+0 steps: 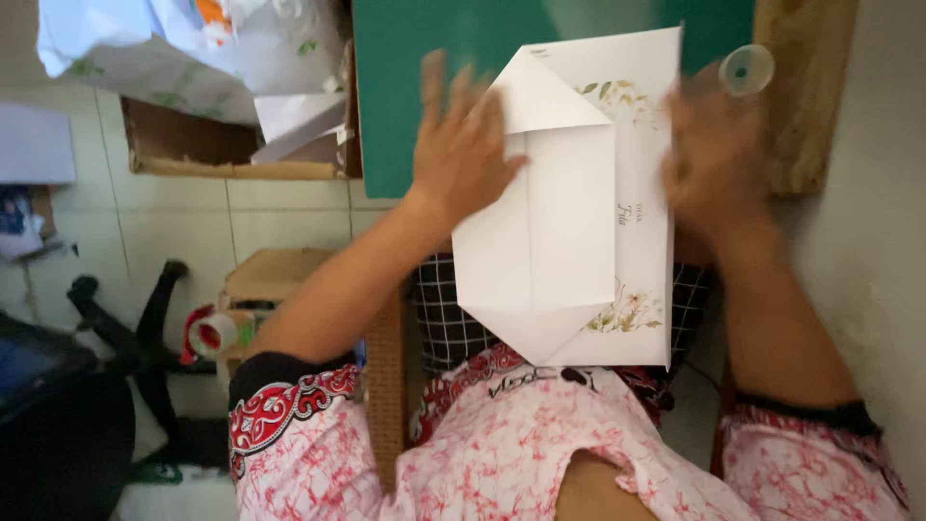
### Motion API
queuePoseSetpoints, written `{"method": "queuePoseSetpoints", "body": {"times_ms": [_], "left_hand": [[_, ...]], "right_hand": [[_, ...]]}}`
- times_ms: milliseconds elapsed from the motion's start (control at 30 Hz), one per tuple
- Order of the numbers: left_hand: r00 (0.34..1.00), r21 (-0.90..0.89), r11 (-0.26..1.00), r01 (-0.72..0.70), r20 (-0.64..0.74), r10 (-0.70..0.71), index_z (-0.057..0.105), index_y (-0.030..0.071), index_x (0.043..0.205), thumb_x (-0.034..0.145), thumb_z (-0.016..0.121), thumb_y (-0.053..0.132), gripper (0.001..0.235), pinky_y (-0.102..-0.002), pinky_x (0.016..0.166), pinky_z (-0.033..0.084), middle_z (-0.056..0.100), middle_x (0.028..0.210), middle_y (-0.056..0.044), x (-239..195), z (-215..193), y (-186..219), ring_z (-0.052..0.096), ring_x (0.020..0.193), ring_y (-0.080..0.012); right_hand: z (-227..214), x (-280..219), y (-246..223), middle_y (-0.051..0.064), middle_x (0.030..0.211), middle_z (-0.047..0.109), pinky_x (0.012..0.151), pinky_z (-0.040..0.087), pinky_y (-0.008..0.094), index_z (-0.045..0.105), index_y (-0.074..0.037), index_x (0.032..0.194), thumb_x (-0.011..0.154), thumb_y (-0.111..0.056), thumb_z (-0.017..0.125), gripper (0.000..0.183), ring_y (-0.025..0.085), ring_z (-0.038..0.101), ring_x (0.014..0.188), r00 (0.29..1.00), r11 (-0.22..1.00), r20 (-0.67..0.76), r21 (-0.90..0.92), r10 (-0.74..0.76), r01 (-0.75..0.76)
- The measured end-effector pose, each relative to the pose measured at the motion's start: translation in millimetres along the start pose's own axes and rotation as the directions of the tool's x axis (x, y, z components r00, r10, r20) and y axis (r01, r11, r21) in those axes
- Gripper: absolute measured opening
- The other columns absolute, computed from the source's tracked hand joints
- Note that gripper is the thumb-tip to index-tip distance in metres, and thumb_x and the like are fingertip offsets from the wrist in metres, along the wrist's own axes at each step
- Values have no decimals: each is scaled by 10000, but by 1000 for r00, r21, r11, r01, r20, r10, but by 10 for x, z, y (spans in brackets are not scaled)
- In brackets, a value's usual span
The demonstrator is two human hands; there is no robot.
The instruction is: The person folds several printed paper invitation cards by hand on a green work surface, crease by crease, and moves them aside.
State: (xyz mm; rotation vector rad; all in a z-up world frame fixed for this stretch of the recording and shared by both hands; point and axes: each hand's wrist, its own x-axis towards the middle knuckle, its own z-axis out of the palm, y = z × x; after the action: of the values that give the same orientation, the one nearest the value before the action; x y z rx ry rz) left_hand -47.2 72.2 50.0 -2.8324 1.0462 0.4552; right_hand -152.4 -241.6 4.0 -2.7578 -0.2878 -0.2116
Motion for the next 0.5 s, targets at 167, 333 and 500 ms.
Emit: {"method": "queuePoseSetpoints", "body": {"times_ms": [167,333,500], "left_hand": [[900,-189,884,-427,-178,397,169,-100,1595,823,576,827,1273,-489,1284,55,74,1688,-239,291,329,21,40,1577,-348],[898,-404,850,339,-131,-421,77,-89,1590,821,596,851,1321,-495,1275,52,32,1690,-258,65,492,-40,4,1576,-373],[825,-453,790,413,-182,-535,112,-116,1582,823,632,820,1311,-531,1291,87,61,1687,-276,103,526,10,32,1589,-383]], "right_hand": [[-94,286,491,188,1444,643,1128,523,423,687,18,1282,1017,-15,670,267,343,613,1324,977,999,-212,-35,-27,20],[-255,-118,-340,196,1352,686,983,559,424,726,-5,1121,1039,-76,675,120,353,688,1159,983,991,-179,135,33,-9],[-146,110,-268,270,1315,602,964,521,504,725,-16,1128,954,-129,682,212,440,593,1186,983,985,-174,167,63,-33]]}}
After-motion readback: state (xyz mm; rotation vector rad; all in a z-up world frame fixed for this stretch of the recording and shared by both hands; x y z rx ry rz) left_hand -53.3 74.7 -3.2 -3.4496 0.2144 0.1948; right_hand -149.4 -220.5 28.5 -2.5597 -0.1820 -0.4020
